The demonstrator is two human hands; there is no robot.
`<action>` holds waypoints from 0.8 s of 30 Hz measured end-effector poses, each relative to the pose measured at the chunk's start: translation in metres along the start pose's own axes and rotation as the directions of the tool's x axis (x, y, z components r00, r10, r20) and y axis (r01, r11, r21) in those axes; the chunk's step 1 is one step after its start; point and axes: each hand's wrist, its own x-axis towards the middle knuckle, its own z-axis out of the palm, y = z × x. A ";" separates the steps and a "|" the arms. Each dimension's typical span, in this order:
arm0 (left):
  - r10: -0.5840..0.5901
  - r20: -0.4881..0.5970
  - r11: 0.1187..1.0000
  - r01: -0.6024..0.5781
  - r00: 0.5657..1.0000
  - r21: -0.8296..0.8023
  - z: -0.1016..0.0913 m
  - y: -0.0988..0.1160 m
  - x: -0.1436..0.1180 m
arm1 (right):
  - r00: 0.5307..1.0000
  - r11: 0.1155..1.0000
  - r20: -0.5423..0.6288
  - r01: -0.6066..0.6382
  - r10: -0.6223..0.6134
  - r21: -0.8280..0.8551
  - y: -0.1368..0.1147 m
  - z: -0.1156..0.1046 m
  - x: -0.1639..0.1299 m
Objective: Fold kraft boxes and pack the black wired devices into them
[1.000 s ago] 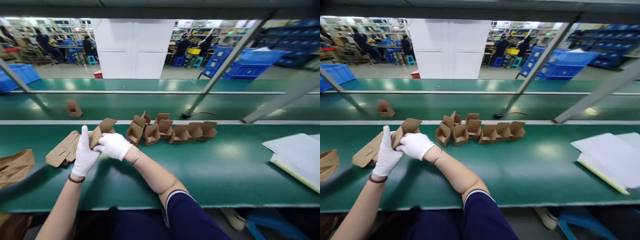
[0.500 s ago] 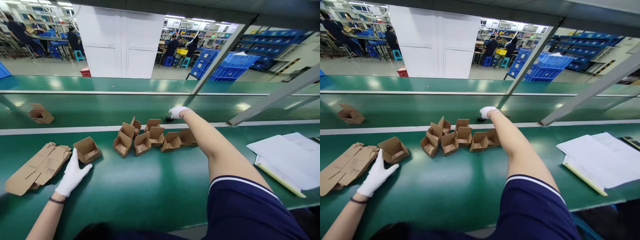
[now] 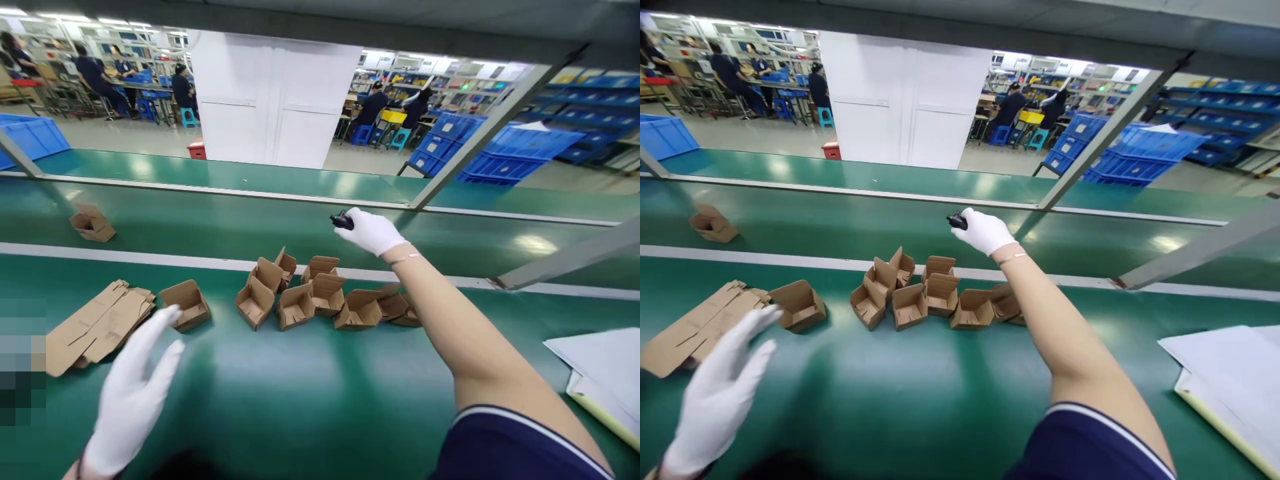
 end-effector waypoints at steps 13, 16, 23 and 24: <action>-0.187 0.106 0.440 0.180 0.977 -0.880 0.065 0.052 0.026 | 0.797 0.796 -0.341 0.577 -0.499 0.184 -0.240 -0.029 -0.186; -0.150 0.115 0.294 0.155 0.982 -0.943 0.038 0.024 0.023 | 0.750 0.735 -0.284 0.654 -0.598 0.179 -0.239 -0.029 -0.183; 0.003 0.329 0.368 0.305 0.944 -0.879 0.006 -0.011 0.013 | 0.722 0.744 -0.397 0.655 -0.567 0.128 -0.232 -0.075 -0.177; 0.038 0.376 0.404 0.329 0.926 -0.854 0.005 -0.015 0.011 | 0.732 0.747 -0.411 0.645 -0.544 0.159 -0.234 -0.081 -0.175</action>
